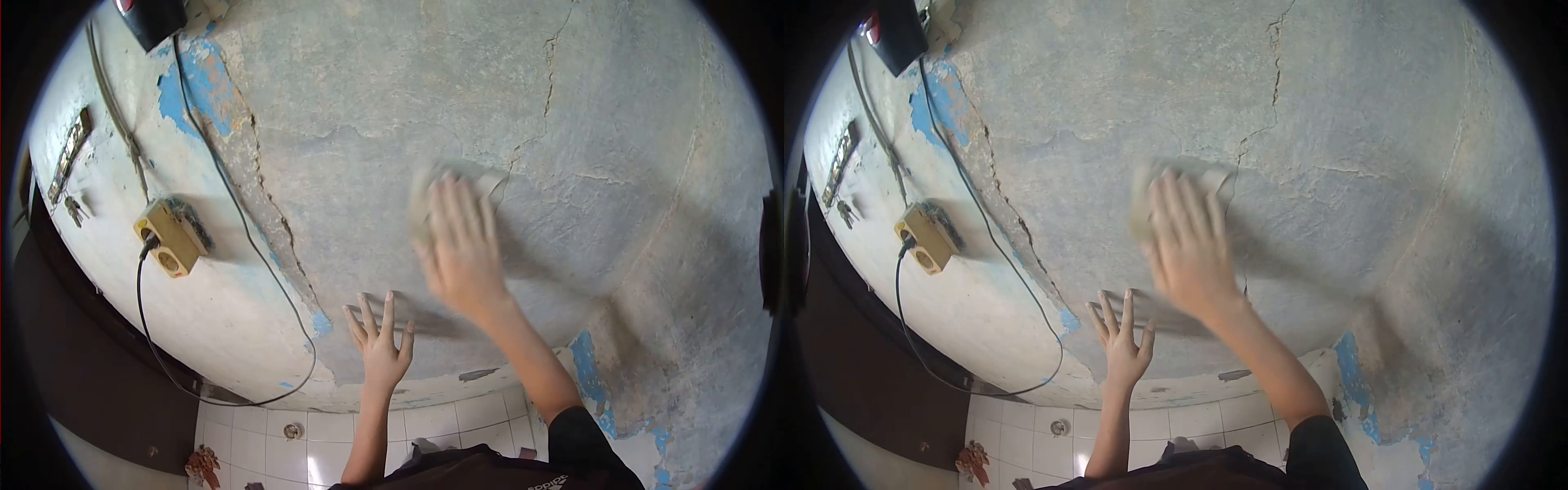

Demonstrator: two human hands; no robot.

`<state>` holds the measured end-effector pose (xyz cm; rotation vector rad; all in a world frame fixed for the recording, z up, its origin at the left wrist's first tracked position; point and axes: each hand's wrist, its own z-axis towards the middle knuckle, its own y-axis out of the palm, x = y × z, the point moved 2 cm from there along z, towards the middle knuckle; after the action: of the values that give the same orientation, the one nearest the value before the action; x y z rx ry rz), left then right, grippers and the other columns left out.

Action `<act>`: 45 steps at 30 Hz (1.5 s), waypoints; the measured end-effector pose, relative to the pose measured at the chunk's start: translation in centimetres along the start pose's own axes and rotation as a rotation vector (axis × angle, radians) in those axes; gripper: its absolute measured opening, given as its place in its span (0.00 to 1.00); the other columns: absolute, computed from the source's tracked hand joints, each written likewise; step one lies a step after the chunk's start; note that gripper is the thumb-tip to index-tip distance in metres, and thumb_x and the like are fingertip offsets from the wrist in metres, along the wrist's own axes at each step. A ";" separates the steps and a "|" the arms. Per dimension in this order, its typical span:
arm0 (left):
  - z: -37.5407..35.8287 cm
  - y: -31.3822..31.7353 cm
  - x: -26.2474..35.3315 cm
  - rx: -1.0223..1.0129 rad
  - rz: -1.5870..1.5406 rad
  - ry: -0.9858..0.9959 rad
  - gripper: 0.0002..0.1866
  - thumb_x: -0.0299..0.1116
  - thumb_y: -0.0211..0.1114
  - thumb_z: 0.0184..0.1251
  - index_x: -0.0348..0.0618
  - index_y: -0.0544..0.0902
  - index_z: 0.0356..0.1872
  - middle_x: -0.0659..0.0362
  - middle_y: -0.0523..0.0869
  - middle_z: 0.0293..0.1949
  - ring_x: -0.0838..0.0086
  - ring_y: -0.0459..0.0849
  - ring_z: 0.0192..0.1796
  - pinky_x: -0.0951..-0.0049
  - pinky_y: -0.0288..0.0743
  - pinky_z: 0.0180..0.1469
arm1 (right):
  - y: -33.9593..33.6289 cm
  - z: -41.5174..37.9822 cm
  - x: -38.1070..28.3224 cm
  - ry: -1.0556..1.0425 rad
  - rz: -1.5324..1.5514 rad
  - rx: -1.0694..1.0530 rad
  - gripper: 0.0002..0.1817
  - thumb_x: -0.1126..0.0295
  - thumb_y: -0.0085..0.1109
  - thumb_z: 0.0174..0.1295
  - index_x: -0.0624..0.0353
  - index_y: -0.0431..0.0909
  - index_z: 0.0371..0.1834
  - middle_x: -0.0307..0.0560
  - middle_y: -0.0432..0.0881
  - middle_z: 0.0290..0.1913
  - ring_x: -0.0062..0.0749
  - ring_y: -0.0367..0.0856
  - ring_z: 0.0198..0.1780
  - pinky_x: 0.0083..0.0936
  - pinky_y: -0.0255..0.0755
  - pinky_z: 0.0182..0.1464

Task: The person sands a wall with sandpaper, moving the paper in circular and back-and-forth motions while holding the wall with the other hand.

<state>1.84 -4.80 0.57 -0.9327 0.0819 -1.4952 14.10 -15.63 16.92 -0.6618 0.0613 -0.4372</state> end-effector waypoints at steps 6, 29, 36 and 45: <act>-0.2 -0.3 1.4 0.027 0.034 -0.083 0.33 0.43 0.66 0.71 0.56 0.69 0.76 0.38 0.48 0.81 0.30 0.36 0.81 0.32 0.37 0.76 | 2.7 -3.9 -0.8 -0.023 -0.020 -0.024 0.39 0.56 0.51 0.72 0.68 0.55 0.79 0.62 0.58 0.79 0.53 0.52 0.82 0.57 0.43 0.80; 2.5 -7.2 -7.1 -0.128 0.031 0.279 0.35 0.42 0.66 0.69 0.46 0.68 0.76 0.38 0.56 0.79 0.35 0.46 0.80 0.38 0.31 0.77 | 6.6 -1.9 -6.7 0.315 0.018 0.235 0.38 0.56 0.47 0.75 0.72 0.52 0.79 0.70 0.52 0.80 0.68 0.48 0.81 0.61 0.40 0.79; 2.9 -6.6 -7.9 -0.175 -0.106 0.373 0.36 0.44 0.62 0.73 0.38 0.65 0.77 0.35 0.53 0.80 0.34 0.36 0.82 0.37 0.22 0.76 | 13.8 -9.1 -11.9 0.459 0.070 0.208 0.36 0.60 0.46 0.73 0.74 0.54 0.77 0.74 0.52 0.79 0.70 0.48 0.80 0.62 0.42 0.78; 3.4 -6.0 -7.3 -0.416 -0.082 0.467 0.33 0.51 0.50 0.78 0.46 0.64 0.79 0.30 0.44 0.80 0.22 0.27 0.77 0.20 0.17 0.67 | 14.1 -11.6 -10.9 0.778 0.103 0.275 0.34 0.61 0.45 0.74 0.75 0.56 0.76 0.75 0.56 0.76 0.74 0.55 0.77 0.59 0.51 0.76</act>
<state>-2.06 4.18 2.67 -0.8985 0.7230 -1.7865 7.25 -8.01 -1.69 -0.1867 0.7554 -0.5704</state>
